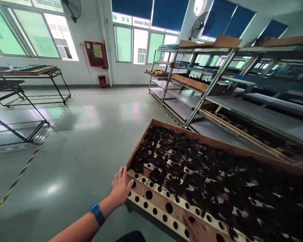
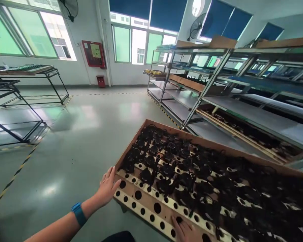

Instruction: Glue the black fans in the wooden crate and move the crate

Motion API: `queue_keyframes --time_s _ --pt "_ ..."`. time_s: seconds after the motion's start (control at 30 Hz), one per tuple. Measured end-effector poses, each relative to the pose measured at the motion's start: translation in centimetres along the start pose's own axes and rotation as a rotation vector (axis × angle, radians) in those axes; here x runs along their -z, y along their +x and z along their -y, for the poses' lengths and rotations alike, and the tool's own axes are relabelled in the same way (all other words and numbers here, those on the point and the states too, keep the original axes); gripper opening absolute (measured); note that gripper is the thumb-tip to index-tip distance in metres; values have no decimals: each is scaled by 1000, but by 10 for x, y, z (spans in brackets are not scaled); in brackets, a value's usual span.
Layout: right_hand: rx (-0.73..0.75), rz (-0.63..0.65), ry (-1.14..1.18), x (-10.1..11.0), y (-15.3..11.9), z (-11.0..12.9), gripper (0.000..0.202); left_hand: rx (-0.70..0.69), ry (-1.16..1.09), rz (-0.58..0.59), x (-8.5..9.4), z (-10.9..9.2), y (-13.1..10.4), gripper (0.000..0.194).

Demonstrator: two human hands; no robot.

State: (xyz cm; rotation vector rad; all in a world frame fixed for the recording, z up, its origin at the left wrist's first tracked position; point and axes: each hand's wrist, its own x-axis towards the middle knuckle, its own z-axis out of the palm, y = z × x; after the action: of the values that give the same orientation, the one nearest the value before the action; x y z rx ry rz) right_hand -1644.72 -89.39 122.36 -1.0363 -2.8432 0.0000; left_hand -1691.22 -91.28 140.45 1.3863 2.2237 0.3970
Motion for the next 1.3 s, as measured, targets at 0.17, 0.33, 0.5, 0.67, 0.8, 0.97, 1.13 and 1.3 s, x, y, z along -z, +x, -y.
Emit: queue_keyframes --time_s 0.17,0.33,0.5,0.67,0.8,0.97,1.13,1.3 --pt "-79 33 -60 11 90 37 88 -11 -45 48 60 27 87 88" --pt "-125 3 -52 7 175 53 80 -150 -137 97 115 62 186 81" --pt "-173 -7 -61 -5 260 56 70 -185 -155 216 177 73 286 73" --pt "-174 -56 -160 -7 350 57 68 -238 -97 293 221 73 381 71" --pt "-232 -49 -208 -6 420 58 68 -356 -137 376 245 89 461 84" --pt "-270 -70 -287 -4 499 42 77 -531 -135 554 270 99 566 97" --pt "-289 -103 -324 -19 580 22 79 -584 -130 625 293 101 666 95" --pt "-355 -72 -288 -42 639 3 89 -647 -61 711 324 99 753 94"
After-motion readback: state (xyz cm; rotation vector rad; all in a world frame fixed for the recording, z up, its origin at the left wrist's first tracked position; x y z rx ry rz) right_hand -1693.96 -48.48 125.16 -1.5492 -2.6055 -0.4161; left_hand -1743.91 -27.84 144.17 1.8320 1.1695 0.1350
